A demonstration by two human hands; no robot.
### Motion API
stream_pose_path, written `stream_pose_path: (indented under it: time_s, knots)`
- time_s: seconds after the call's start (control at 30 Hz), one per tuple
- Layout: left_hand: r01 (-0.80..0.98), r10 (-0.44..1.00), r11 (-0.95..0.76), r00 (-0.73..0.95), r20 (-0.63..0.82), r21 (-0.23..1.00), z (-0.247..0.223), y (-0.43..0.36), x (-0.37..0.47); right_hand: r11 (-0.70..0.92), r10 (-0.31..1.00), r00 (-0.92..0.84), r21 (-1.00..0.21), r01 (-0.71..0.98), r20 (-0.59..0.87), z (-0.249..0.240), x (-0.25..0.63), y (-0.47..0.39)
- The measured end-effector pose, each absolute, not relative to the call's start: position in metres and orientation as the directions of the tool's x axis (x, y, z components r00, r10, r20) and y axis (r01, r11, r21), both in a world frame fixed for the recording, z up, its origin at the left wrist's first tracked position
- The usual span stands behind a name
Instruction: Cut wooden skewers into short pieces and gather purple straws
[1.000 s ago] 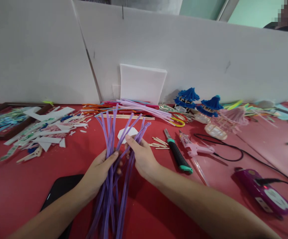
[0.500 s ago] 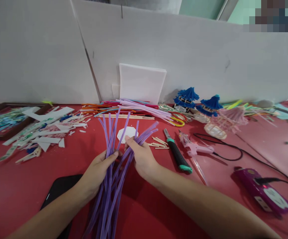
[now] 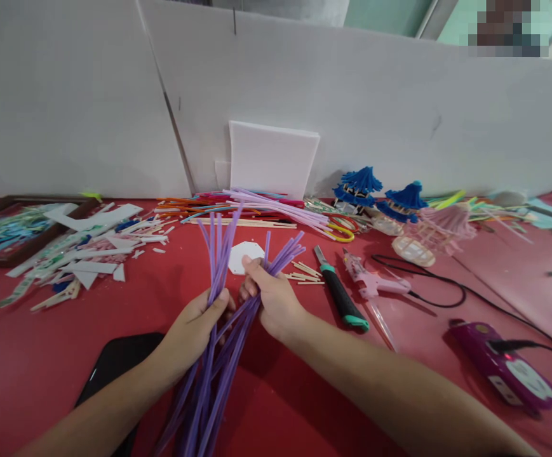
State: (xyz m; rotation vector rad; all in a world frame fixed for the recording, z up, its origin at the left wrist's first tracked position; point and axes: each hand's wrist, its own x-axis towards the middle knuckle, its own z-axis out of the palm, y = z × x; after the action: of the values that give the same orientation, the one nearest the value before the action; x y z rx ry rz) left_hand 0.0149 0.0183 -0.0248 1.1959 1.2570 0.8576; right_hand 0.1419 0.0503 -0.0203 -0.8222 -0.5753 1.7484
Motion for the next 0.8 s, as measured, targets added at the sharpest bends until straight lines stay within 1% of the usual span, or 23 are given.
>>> stream_pose_path:
  time_s: [0.1, 0.2, 0.27, 0.33, 0.4, 0.47, 0.6, 0.7, 0.8]
  knots:
    - [0.187, 0.960, 0.117, 0.230, -0.159, 0.975, -0.0272, 0.0178, 0.0150, -0.326, 0.945, -0.162, -0.758, -0.565, -0.285, -0.0214, 0.1383, 0.0481]
    - [0.207, 0.959, 0.053, 0.261, -0.107, 0.977, -0.0267, 0.0177, 0.0152, -0.290, 0.955, -0.105, -0.783, -0.550, -0.279, -0.0201, 0.1370, 0.0463]
    - [0.189, 0.963, 0.036, 0.257, -0.084, 0.981, -0.0245, 0.0175, 0.0156, -0.273, 0.957, -0.075, -0.778, -0.566, -0.281, -0.0183, 0.1378, 0.0461]
    - [0.173, 0.968, 0.019, 0.242, -0.062, 0.985, -0.0221, 0.0171, 0.0159, -0.296, 0.949, -0.092, -0.751, -0.591, -0.302, -0.0163, 0.1392, 0.0462]
    - [0.172, 0.971, 0.017, 0.233, -0.058, 0.985, -0.0204, 0.0164, 0.0161, -0.343, 0.937, -0.160, -0.719, -0.604, -0.312, -0.0145, 0.1403, 0.0463]
    - [0.179, 0.970, 0.019, 0.235, -0.062, 0.984, -0.0199, 0.0154, 0.0160, -0.363, 0.932, -0.218, -0.717, -0.595, -0.290, -0.0132, 0.1407, 0.0457]
    - [0.221, 0.965, 0.029, 0.247, -0.085, 0.975, -0.0211, 0.0138, 0.0160, -0.308, 0.951, -0.196, -0.765, -0.565, -0.238, -0.0138, 0.1405, 0.0442]
    - [0.222, 0.960, 0.039, 0.262, -0.098, 0.974, -0.0227, 0.0138, 0.0155, -0.331, 0.943, -0.188, -0.732, -0.596, -0.273, -0.0159, 0.1410, 0.0453]
    - [0.225, 0.951, 0.003, 0.300, -0.072, 0.974, -0.0242, 0.0144, 0.0145, -0.329, 0.943, -0.192, -0.696, -0.639, -0.270, -0.0165, 0.1413, 0.0466]
